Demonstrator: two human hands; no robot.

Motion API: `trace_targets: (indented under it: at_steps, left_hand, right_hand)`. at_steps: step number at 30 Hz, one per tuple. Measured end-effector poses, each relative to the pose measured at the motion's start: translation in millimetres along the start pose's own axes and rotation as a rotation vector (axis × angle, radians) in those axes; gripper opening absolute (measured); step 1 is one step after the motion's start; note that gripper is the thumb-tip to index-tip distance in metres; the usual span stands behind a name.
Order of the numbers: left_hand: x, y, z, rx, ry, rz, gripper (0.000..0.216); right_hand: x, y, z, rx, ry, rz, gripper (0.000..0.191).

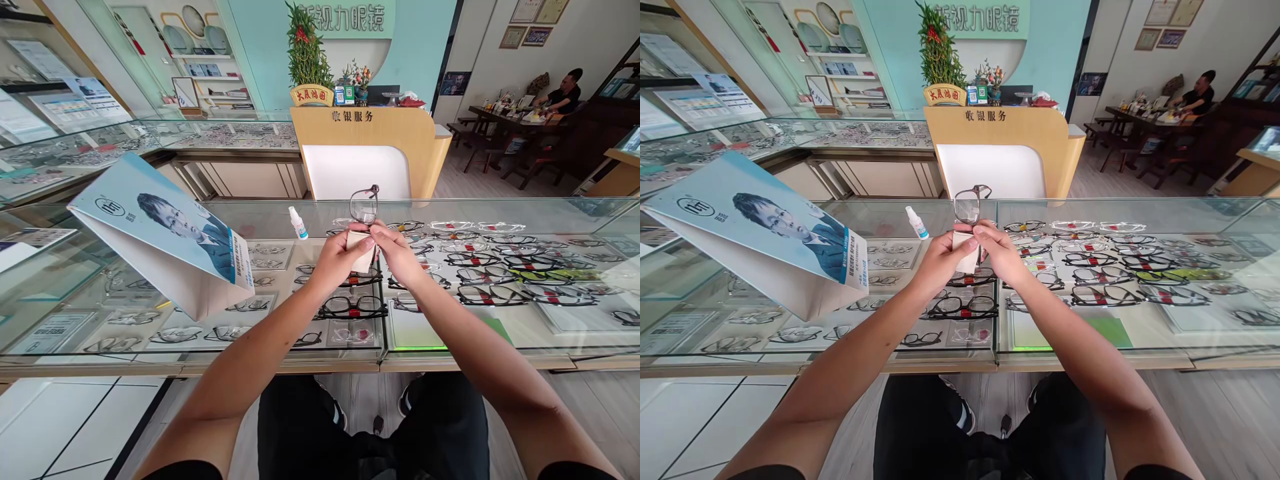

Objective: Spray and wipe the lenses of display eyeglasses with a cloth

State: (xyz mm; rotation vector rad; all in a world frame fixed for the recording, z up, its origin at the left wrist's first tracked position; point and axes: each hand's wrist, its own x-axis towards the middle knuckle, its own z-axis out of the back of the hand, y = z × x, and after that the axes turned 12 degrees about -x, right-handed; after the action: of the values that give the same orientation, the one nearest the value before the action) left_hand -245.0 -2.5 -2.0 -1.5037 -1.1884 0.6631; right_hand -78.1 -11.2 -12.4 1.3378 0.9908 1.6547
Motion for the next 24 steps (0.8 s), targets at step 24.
trace_targets:
  at_steps: [24]
  left_hand:
    - [6, 1, 13, 0.026, 0.129, 0.042, 0.065]
  right_hand:
    - [-1, 6, -6, 0.279, -0.099, -0.132, 0.04]
